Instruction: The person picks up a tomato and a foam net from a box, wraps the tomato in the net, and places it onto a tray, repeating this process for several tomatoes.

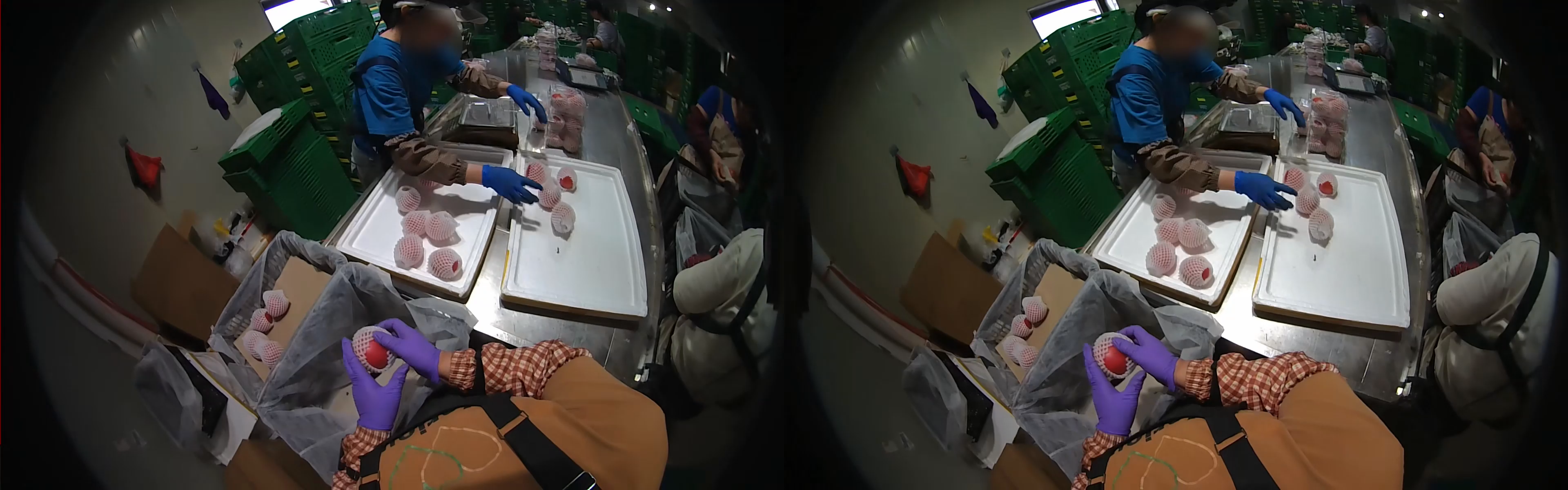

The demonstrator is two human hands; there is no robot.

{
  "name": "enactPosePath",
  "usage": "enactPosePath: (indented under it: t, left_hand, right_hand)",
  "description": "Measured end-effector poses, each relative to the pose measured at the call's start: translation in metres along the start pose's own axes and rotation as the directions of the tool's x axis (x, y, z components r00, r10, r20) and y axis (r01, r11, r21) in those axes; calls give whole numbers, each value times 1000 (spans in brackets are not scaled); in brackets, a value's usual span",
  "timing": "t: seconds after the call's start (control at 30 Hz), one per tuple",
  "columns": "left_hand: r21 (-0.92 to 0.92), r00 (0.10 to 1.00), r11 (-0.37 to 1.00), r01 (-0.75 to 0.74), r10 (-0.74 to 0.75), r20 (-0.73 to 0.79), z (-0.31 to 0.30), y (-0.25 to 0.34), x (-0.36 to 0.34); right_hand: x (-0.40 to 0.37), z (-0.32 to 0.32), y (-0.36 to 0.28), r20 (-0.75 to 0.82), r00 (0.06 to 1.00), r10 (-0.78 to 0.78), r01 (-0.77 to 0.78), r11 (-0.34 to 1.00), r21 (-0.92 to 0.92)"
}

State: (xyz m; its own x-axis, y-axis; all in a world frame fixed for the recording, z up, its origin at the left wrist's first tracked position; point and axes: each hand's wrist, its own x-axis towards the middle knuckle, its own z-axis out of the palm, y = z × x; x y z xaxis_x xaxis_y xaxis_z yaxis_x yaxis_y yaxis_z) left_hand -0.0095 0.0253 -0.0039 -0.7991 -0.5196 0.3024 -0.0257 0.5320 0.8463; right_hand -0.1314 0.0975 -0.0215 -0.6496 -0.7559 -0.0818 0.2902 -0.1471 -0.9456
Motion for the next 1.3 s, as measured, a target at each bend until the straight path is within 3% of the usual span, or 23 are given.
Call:
enactPosePath:
  t: [0.03,0.13,0.17,0.23,0.37,0.47,0.5,0.57,0.63,0.7,0.73,0.77,0.8,0.83,0.9,0.93,0.97,1.03,1.1,1.17,1.23,1.27,1.3]
  left_hand:
    - [65,994,994,-91,95,-56,4,-1,4]
    - [-161,993,986,40,-57,-103,6,-20,10]
    - [-238,986,967,92,-121,-111,4,-28,8]
    - [-268,986,961,68,-105,-127,-3,-23,12]
    - [-235,998,970,59,-61,0,-13,-1,15]
    - [-277,987,954,116,-80,137,-25,11,11]
    - [-481,970,856,191,-89,227,-28,16,10]
    - [-657,953,708,260,-77,294,-33,14,9]
    - [-870,927,320,374,-123,354,-34,5,4]
    - [-904,938,275,327,-207,277,-28,-5,3]
    - [-926,904,43,374,-239,354,-31,-11,4]
    - [-899,867,-194,393,-248,433,-32,-18,4]
    - [-895,853,-209,393,-280,440,-31,-20,5]
    - [-897,851,-216,387,-291,437,-29,-20,2]
    - [-876,819,-113,469,-314,480,-27,-15,-3]
    - [-895,848,-119,429,-290,445,-23,-13,-5]
    - [-895,845,-125,429,-295,446,-21,-15,-7]
    - [-863,856,130,488,-264,445,-20,-20,-12]
    - [-850,845,133,510,-266,465,-20,-23,-14]
    - [-839,835,137,526,-270,479,-20,-23,-15]
    - [-765,868,418,490,-313,385,-20,-21,-14]
    - [-765,867,415,492,-316,385,-16,-21,-15]
    - [-715,922,589,377,-314,227,-11,-21,-17]
  right_hand:
    - [0,-1,0,-7,1000,8,-8,1000,4]
    - [-1,-9,4,82,964,-254,267,916,-299]
    - [0,-13,4,83,971,-226,241,919,-313]
    - [-2,-22,2,304,847,-436,532,685,-498]
    - [5,-32,8,389,770,-505,626,486,-609]
    - [6,-44,-5,377,892,-251,453,484,-749]
    - [8,-52,-10,378,900,-220,435,529,-729]
    - [7,-63,-26,286,958,31,128,843,-522]
    - [7,-73,-29,394,919,15,141,920,-365]
    - [1,-77,-40,435,857,278,-136,934,-330]
    - [-1,-77,-36,441,849,292,-148,932,-331]
    - [-5,-78,-33,472,841,265,-249,964,-98]
    - [-8,-78,-30,492,838,235,-342,929,139]
    - [-11,-78,-28,496,832,248,-355,925,134]
    - [-16,-73,-23,496,842,214,-487,698,526]
    - [-16,-69,-3,354,935,22,-156,922,355]
    - [-12,-74,5,353,935,30,-163,921,354]
    - [-2,-71,6,563,827,16,-508,450,734]
    - [-4,-71,8,537,836,-113,-402,539,740]
    - [-4,-70,-5,425,897,121,-427,487,762]
    - [0,-78,-1,493,869,51,-458,459,761]
    - [1,-80,-1,522,853,10,-451,516,728]
    - [2,-78,-3,552,833,-30,-439,571,693]
